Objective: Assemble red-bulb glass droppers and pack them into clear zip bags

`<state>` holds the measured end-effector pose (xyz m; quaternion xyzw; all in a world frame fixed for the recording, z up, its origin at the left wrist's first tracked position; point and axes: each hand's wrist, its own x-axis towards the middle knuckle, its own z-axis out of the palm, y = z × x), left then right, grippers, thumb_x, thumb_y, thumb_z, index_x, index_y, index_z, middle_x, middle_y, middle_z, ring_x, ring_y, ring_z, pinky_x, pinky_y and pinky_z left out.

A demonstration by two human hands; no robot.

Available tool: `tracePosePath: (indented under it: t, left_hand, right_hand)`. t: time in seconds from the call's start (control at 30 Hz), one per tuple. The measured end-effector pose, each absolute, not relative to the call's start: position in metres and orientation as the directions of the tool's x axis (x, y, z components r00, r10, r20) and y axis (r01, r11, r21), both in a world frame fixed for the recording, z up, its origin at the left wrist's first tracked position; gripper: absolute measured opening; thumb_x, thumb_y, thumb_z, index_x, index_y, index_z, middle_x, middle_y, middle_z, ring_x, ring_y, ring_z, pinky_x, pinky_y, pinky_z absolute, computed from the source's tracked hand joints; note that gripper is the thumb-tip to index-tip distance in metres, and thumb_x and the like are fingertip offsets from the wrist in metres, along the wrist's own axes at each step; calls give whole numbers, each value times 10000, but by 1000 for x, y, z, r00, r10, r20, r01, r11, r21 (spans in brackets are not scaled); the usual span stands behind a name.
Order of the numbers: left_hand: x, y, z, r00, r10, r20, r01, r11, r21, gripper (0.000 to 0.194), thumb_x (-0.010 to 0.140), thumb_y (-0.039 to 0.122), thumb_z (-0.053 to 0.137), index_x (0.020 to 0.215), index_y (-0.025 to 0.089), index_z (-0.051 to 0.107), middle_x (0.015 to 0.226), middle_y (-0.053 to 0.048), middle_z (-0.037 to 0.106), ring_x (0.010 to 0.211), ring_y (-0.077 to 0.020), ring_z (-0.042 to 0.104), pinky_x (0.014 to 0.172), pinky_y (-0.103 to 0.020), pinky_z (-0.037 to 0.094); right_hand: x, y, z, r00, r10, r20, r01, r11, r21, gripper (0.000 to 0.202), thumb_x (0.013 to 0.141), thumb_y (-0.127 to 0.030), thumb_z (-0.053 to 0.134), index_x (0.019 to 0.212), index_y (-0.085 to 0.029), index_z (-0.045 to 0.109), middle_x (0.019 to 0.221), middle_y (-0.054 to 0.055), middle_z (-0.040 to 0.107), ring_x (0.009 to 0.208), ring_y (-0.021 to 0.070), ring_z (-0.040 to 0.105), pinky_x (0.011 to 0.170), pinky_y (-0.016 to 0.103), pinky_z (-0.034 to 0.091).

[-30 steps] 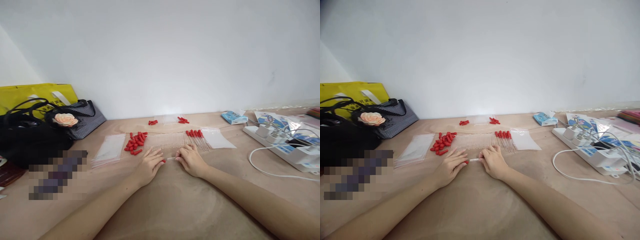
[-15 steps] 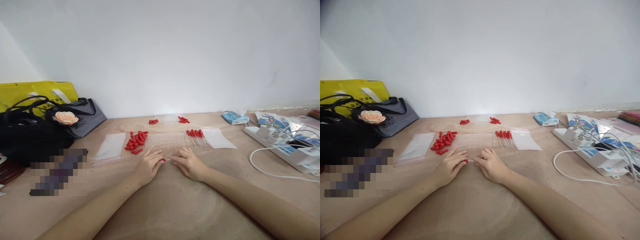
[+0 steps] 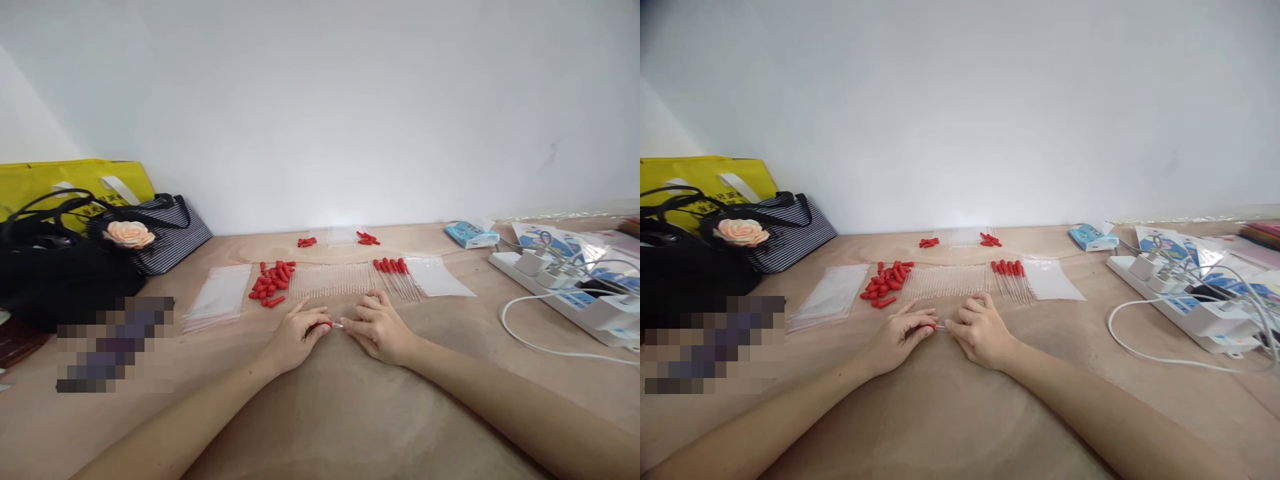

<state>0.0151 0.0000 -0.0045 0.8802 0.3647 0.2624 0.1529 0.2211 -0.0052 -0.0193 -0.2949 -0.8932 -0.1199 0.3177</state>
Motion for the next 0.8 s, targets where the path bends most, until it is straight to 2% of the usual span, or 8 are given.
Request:
tracePosePath:
  t: [0.17,0.4,0.63,0.8]
  left_hand:
    - [13,-1,-6,610,711,348,546,-696,466,160,833,218,470,865,214,626,903,-6,687,1013,-198,574,1030,-489,209]
    - [13,-3,-7,609,720,333,550,-686,476,162,829,220,475,825,219,637,885,6,691,996,-193,584,1051,-477,157]
    - [14,-2,-5,583,751,309,551,-646,529,168,827,238,470,814,214,635,821,15,695,982,-198,592,1056,-482,140]
    - [14,-3,-5,600,729,329,543,-673,502,151,817,236,488,812,209,635,819,5,696,969,-200,599,1047,-490,164]
  right_hand:
    - [220,-7,-21,-653,365,664,587,798,138,209,817,-149,438,859,-183,640,618,13,540,693,141,409,834,398,252]
    - [218,-7,-19,-687,321,652,538,828,159,231,822,-142,411,857,-179,637,643,27,543,711,151,404,816,387,274]
    - [220,-9,-19,-624,468,626,591,807,-14,203,818,-193,453,882,-192,645,649,25,517,714,151,397,757,350,287]
    - [221,-9,-21,-620,559,550,596,792,-133,190,825,-234,466,892,-199,640,663,22,508,732,150,407,723,320,289]
